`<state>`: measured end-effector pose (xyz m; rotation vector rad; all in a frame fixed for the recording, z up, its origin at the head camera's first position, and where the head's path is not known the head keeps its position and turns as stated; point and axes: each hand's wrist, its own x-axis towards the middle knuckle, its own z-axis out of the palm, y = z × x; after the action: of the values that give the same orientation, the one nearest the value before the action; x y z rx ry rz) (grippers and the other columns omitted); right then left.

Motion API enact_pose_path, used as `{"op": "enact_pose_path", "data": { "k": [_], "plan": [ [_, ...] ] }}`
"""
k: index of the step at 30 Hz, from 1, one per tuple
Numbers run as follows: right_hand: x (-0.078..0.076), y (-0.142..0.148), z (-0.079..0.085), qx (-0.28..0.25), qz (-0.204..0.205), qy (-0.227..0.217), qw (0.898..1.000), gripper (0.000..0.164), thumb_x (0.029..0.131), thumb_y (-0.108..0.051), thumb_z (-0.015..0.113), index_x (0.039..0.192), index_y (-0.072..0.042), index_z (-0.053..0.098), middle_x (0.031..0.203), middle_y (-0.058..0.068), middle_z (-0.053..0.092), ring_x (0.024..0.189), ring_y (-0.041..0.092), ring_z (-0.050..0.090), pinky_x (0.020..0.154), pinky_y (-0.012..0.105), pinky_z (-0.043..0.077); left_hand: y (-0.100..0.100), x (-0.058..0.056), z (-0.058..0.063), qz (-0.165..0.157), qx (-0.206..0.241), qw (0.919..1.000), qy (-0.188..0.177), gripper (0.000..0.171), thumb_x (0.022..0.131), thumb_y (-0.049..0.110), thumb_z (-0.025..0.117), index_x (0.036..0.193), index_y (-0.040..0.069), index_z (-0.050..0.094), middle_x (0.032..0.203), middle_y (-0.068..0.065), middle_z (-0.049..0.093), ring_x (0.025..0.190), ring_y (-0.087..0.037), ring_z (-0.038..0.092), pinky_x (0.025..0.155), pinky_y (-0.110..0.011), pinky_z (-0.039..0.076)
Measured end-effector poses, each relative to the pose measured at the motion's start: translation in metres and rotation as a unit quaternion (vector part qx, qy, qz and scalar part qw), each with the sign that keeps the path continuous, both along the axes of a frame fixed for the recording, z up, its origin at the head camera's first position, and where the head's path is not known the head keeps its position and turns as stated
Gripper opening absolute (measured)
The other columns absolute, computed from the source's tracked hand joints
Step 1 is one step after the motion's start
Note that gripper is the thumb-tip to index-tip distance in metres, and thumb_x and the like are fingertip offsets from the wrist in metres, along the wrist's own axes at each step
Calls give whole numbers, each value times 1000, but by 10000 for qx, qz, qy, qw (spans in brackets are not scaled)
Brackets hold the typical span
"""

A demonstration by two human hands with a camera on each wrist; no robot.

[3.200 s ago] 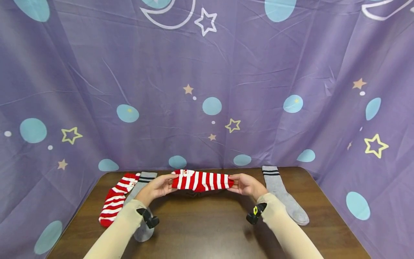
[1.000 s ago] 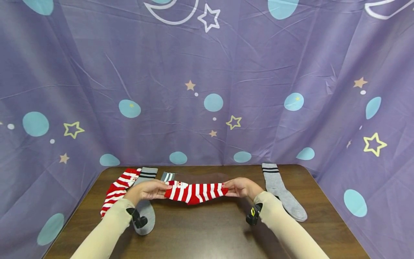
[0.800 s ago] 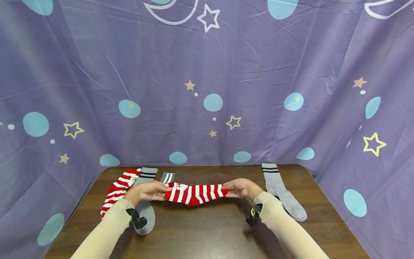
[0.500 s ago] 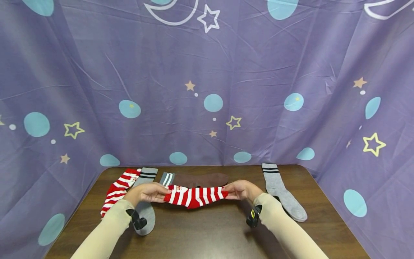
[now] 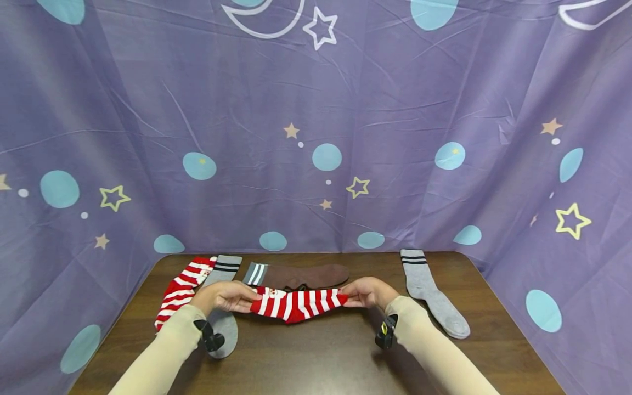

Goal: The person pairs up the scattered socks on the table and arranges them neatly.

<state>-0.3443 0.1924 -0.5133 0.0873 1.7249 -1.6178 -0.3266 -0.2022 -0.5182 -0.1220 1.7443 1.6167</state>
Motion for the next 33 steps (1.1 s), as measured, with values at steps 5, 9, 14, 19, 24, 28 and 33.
{"op": "enact_pose_path", "data": {
  "k": [5,9,14,19,24,28,33],
  "plan": [
    [1,-1,-1,1,-45,21,10000,11,101,1,54,110,0,61,90,2,66,78,9,67,73,19,61,1,2,-1,153,-23,9999,54,3,98,5,63,96,4,62,83,1,67,75,-9,67,75,-23,61],
    [0,-2,-2,5,-106,27,9999,9,100,1,55,107,0,62,90,2,66,79,9,67,74,19,61,2,3,-1,239,32,9997,103,13,99,3,60,90,9,68,83,1,68,76,-8,66,76,-24,61],
    [-2,-3,-3,34,-210,36,9998,9,100,0,56,100,-3,64,89,2,67,80,10,67,74,19,61,2,3,-3,307,88,9994,146,21,99,2,59,84,12,69,82,1,69,75,-8,66,76,-24,61],
    [-2,-2,-3,9,-248,62,9997,10,99,0,56,101,-2,65,89,3,68,80,11,67,75,20,61,3,2,-4,388,47,9991,173,20,99,2,59,83,12,68,79,2,69,73,-8,66,75,-23,61],
    [-3,-3,-2,-1,-339,48,9994,10,100,1,55,103,-1,65,88,3,69,80,10,67,75,20,61,4,1,-6,585,8,9981,185,18,98,1,60,84,10,66,78,1,68,72,-9,66,73,-24,61],
    [-4,-5,-3,5,-437,61,9990,10,100,1,55,104,1,63,87,3,68,79,10,67,74,20,61,6,0,-6,800,-47,9967,136,12,97,1,61,87,6,63,77,1,67,72,-10,66,73,-24,61],
    [-6,-5,-4,25,-489,38,9988,12,100,2,53,107,2,63,86,3,68,78,10,67,74,20,60,8,-1,-5,950,-113,9954,70,6,96,2,66,94,1,60,78,0,67,72,-10,66,73,-26,62]
  ]
}}
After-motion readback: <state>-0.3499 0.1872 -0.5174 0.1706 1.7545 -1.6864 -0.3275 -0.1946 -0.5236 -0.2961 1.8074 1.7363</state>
